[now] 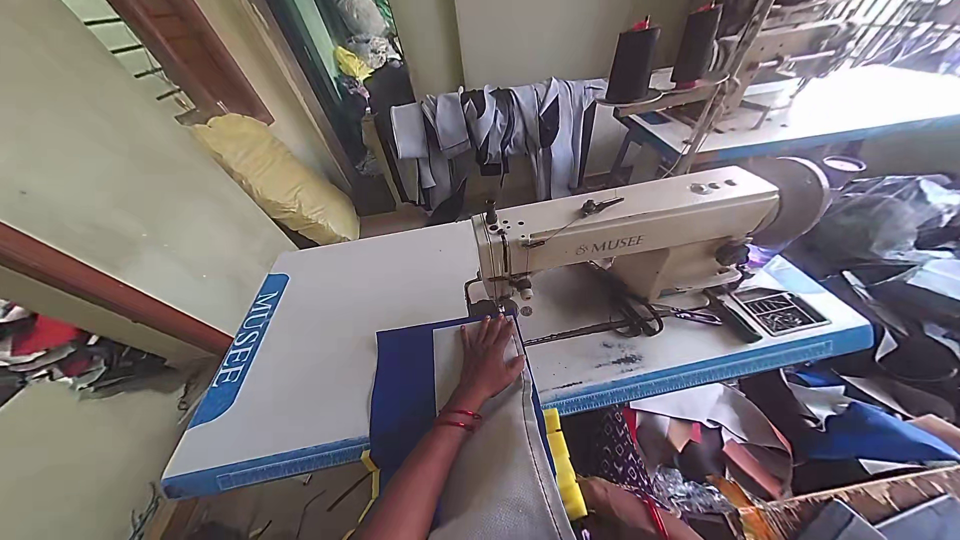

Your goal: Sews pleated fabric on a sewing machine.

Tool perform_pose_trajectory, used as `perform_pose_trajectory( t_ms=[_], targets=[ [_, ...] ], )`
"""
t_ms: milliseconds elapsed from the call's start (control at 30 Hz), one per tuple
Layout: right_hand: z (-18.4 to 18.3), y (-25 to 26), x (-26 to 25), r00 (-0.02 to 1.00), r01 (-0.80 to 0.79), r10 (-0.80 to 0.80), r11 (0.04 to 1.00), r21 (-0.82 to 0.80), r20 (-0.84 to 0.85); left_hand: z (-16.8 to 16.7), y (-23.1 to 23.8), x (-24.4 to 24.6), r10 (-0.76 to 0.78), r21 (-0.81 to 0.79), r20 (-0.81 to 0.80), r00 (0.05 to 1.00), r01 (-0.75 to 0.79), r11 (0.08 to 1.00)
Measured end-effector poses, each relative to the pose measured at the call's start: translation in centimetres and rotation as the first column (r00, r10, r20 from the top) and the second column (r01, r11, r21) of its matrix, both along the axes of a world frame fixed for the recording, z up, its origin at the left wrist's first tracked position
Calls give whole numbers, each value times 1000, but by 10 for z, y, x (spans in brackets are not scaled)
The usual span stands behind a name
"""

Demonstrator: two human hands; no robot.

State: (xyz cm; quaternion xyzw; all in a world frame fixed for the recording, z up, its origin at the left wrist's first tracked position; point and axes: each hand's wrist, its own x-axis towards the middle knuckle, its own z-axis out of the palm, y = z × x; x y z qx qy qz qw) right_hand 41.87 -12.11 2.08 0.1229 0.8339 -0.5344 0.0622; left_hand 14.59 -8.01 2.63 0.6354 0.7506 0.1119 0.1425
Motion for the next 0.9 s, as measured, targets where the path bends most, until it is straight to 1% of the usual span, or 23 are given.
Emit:
perform_pose_trajectory(
  t_ms=[33, 167, 300, 367, 433, 500, 567, 600, 667, 700, 767, 833, 900],
  targets=[
    [0, 2, -1, 1000, -2, 2, 1000, -11, -5, 1, 1, -1, 4, -9, 0, 1000, -4, 1000],
    [-11, 3, 0, 990, 25, -28, 999, -23, -137, -1, 5, -5, 25, 0, 11, 1000, -25, 1000],
    [-14, 5, -2, 990, 46, -52, 998, -53, -130, -2, 11, -9, 37, 46, 34, 999, -39, 998],
    [-5, 4, -5, 995, 67, -70, 997, -47, -64, -3, 15, -12, 28, 54, 29, 999, -29, 998],
    [15, 3, -11, 995, 82, -81, 996, -20, 53, -4, 17, -15, 19, 70, 26, 999, -21, 997],
    [14, 4, -12, 995, 69, -67, 997, -20, 72, -5, 17, -17, 14, 67, 22, 1000, -16, 998],
    [0, 6, -8, 998, 55, -54, 998, -38, 14, -5, 17, -17, 17, 47, 24, 1000, -18, 999],
    [3, 6, -9, 998, 56, -55, 998, -40, 34, -4, 17, -17, 24, 48, 36, 999, -25, 999],
    [20, 5, -13, 987, 68, -64, 997, -27, 145, -4, 18, -17, 55, 122, 103, 993, -67, 990],
    [25, 4, -14, 984, 76, -72, 997, -23, 162, -3, 19, -18, 70, 146, 133, 989, -89, 985],
    [19, 4, -12, 993, 69, -67, 998, -13, 102, 1, 22, -23, 90, 121, 145, 985, -107, 987],
    [1, 7, -4, 997, 42, -43, 999, -17, -62, 5, 29, -29, 102, 86, 138, 985, -114, 990],
    [-1, 9, 0, 986, 14, -16, 1000, -12, -166, 9, 40, -35, 123, 63, 133, 984, -132, 989]
  ],
)
